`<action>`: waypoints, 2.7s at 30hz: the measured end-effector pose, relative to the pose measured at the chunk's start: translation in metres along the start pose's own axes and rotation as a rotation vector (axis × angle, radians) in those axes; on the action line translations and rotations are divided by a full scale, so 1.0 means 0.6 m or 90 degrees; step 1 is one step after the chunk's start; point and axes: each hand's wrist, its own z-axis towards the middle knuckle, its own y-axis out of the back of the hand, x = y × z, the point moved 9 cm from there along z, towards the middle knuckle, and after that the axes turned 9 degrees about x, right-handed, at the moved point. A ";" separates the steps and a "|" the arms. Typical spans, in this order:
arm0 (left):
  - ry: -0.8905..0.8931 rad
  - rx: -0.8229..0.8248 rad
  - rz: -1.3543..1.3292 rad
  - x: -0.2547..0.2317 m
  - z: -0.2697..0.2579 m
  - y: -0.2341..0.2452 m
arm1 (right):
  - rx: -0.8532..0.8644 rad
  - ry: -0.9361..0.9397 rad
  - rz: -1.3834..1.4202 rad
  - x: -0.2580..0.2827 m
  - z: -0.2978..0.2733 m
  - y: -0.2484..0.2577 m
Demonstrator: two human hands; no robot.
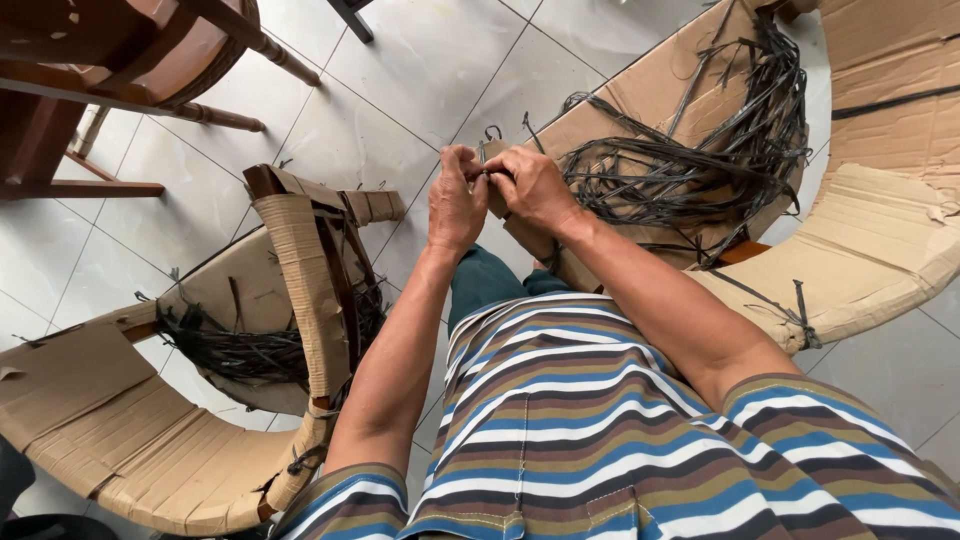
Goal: Wrapping a wooden chair frame with synthetic rattan strips and cardboard padding for protection or assembly.
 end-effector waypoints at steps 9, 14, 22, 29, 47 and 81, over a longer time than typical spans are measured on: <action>-0.048 -0.035 0.065 0.011 -0.006 0.000 | 0.100 -0.173 0.153 -0.013 -0.003 -0.003; -0.106 -0.075 0.114 0.004 -0.010 0.003 | 0.103 -0.241 0.305 -0.060 0.001 -0.033; -0.129 -0.116 0.249 -0.019 -0.031 0.003 | 0.099 -0.264 0.409 -0.042 -0.007 -0.025; -0.153 -0.139 0.363 -0.012 -0.023 -0.007 | 0.103 -0.239 0.246 -0.031 0.009 -0.003; -0.140 -0.079 0.317 0.054 -0.025 -0.009 | 0.062 -0.244 0.064 -0.105 0.005 0.009; -0.254 0.034 0.170 -0.131 -0.097 -0.107 | 0.157 -0.605 -0.060 -0.554 -0.399 0.060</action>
